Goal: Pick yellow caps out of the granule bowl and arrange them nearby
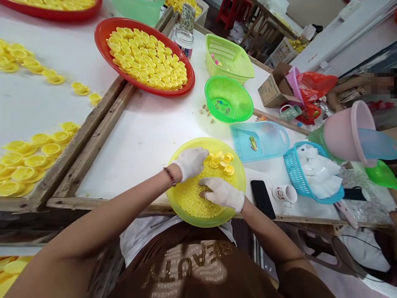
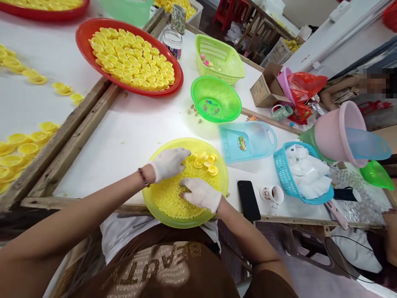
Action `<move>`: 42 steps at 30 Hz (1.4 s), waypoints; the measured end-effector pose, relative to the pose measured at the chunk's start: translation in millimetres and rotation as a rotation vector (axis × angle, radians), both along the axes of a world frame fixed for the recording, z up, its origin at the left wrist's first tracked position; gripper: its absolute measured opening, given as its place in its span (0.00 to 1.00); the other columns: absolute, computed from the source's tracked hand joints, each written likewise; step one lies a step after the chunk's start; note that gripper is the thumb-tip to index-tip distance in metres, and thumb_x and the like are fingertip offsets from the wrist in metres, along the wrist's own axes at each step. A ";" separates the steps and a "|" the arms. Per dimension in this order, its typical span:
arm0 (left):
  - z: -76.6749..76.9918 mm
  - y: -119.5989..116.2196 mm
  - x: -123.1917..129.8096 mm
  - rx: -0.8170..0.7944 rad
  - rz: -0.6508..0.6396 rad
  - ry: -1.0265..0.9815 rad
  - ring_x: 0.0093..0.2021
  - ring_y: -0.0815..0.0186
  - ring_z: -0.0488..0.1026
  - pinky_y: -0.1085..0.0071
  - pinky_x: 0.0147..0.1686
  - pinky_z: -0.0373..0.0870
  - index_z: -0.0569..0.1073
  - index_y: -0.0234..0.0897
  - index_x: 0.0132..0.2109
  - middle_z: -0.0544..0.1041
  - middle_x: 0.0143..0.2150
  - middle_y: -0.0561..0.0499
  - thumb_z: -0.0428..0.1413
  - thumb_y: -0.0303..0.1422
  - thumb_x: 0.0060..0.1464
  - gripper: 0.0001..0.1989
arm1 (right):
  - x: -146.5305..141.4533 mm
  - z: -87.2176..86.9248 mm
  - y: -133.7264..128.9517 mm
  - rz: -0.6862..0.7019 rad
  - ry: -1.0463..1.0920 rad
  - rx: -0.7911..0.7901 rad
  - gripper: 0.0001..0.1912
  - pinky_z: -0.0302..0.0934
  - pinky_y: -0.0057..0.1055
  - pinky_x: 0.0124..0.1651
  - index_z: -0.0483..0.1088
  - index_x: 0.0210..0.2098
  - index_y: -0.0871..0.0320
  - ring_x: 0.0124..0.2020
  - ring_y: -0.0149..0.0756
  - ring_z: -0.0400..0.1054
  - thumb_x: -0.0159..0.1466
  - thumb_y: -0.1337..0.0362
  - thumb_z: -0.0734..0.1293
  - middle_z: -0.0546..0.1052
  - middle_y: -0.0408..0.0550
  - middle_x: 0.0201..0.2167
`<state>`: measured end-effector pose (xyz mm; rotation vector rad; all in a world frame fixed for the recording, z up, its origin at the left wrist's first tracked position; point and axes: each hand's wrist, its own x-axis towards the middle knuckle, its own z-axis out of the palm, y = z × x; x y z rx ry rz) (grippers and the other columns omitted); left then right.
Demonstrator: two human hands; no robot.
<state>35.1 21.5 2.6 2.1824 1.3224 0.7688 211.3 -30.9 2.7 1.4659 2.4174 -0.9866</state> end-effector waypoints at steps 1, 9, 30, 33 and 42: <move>-1.3 -5.6 -7.7 -0.014 -0.035 0.030 0.46 0.61 0.74 0.60 0.46 0.75 0.73 0.33 0.52 0.75 0.49 0.44 0.58 0.37 0.63 0.15 | 5.5 2.4 1.2 -0.005 0.031 -0.008 0.15 0.62 0.37 0.56 0.71 0.51 0.61 0.50 0.42 0.72 0.65 0.67 0.66 0.79 0.54 0.49; -10.8 -75.3 -41.0 0.129 0.079 0.296 0.48 0.51 0.74 0.49 0.50 0.65 0.74 0.38 0.48 0.79 0.46 0.46 0.56 0.27 0.57 0.11 | -1.3 30.1 9.5 0.017 0.361 0.107 0.06 0.64 0.36 0.50 0.71 0.43 0.56 0.44 0.38 0.71 0.67 0.67 0.65 0.78 0.47 0.42; -15.4 -84.0 -38.1 0.113 0.188 0.086 0.49 0.56 0.73 0.53 0.55 0.61 0.74 0.38 0.45 0.80 0.46 0.48 0.57 0.28 0.55 0.09 | 4.8 9.2 -13.0 0.129 0.067 0.087 0.08 0.62 0.34 0.47 0.69 0.40 0.58 0.40 0.37 0.69 0.67 0.73 0.60 0.76 0.48 0.38; -13.8 -86.2 -38.8 0.105 0.199 0.065 0.48 0.56 0.73 0.53 0.56 0.61 0.73 0.38 0.44 0.79 0.45 0.48 0.57 0.28 0.54 0.09 | -1.7 23.8 -7.7 0.096 0.257 0.183 0.07 0.63 0.34 0.48 0.68 0.40 0.56 0.42 0.36 0.69 0.69 0.70 0.60 0.76 0.46 0.38; -7.6 -88.1 -36.5 0.120 0.205 0.084 0.48 0.54 0.74 0.50 0.57 0.60 0.71 0.38 0.42 0.79 0.45 0.48 0.59 0.33 0.56 0.08 | -2.1 30.0 -4.5 0.074 0.229 0.280 0.09 0.64 0.37 0.48 0.69 0.42 0.55 0.43 0.39 0.70 0.68 0.71 0.59 0.76 0.48 0.39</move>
